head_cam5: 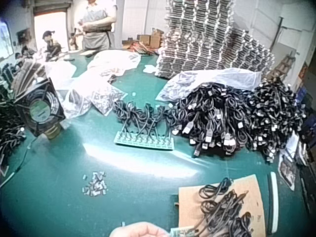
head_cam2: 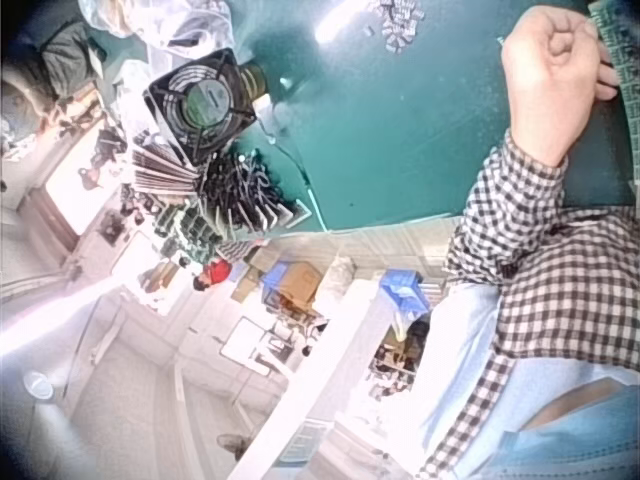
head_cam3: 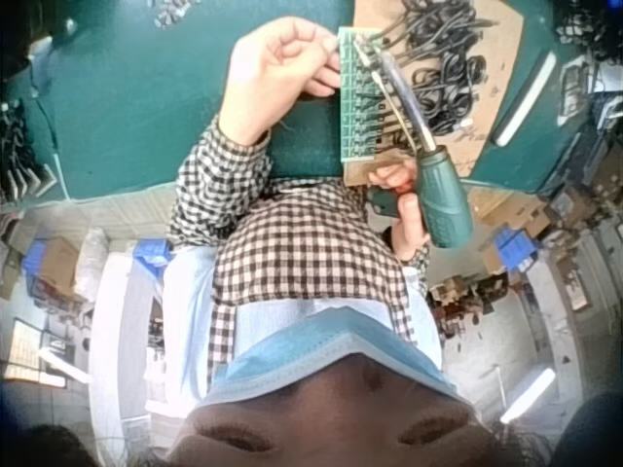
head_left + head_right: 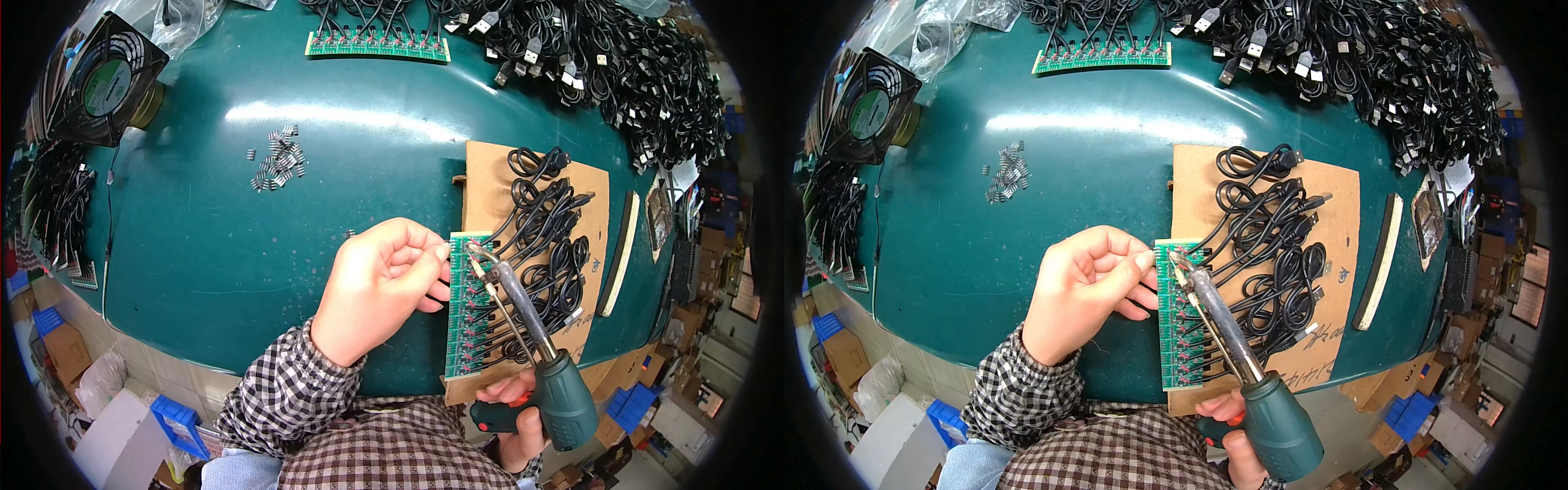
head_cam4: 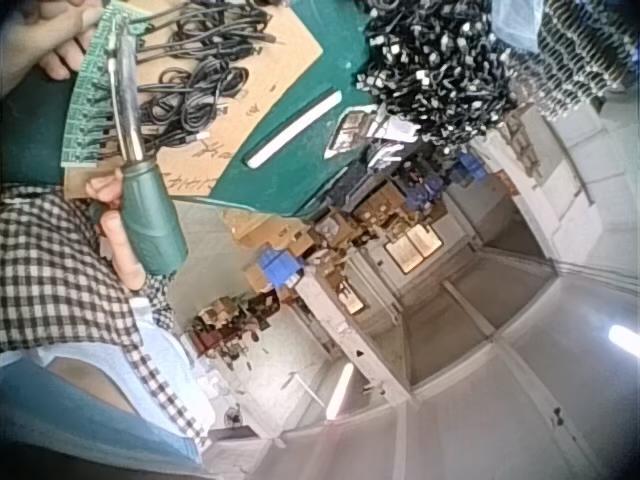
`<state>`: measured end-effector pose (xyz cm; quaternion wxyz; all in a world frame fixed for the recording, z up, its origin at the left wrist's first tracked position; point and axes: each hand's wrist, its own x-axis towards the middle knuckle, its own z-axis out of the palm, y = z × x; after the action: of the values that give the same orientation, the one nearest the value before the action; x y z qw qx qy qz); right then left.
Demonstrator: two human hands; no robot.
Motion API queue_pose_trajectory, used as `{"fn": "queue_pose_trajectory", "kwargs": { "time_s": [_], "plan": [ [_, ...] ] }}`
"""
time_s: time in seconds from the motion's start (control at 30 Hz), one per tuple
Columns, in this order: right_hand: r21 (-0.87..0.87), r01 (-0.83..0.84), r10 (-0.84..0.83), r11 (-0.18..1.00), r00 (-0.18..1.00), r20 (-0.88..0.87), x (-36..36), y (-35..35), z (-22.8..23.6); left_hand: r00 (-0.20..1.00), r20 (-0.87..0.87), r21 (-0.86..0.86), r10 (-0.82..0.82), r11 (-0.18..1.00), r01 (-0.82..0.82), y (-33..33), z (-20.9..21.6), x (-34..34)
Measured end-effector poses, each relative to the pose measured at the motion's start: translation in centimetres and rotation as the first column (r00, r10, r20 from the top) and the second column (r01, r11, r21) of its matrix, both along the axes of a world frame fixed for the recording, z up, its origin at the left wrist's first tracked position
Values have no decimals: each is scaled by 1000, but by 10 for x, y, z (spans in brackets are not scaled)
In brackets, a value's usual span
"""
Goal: The person solders electronic components onto circuit boards using a soldering iron, picking up individual components from the work surface and attaching them to the board terminals.
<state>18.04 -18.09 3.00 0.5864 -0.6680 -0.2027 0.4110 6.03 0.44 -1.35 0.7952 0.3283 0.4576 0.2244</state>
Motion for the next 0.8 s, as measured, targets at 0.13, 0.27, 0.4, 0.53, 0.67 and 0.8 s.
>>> {"fn": "queue_pose_trajectory", "kwargs": {
  "time_s": [0.13, 0.27, 0.4, 0.53, 0.67, 0.8],
  "plan": [
    [17, -14, 13, 1000, 999, 40, -2, 4, -1, 1000, -14, 32, -14, 999, 14, 0, -1, 0],
    [6, -20, 20, 1000, 998, 51, -2, 4, -1, 1000, -6, 29, -13, 999, 14, 0, -2, 0],
    [1, 5, -5, 1000, 999, 40, -4, 6, 0, 1000, -11, 36, -15, 999, 16, 1, -1, -1],
    [-37, 1, 1, 999, 999, 33, -3, 3, -1, 1000, -5, 36, -13, 999, 14, 1, -1, -1],
    [-51, 5, -3, 999, 999, 38, -4, 7, 0, 1000, -2, 31, -14, 999, 14, 1, -1, 0],
    [-69, -19, 23, 997, 998, 59, -5, 11, 2, 1000, 3, 27, -19, 999, 19, 1, -1, -1]
  ]
}}
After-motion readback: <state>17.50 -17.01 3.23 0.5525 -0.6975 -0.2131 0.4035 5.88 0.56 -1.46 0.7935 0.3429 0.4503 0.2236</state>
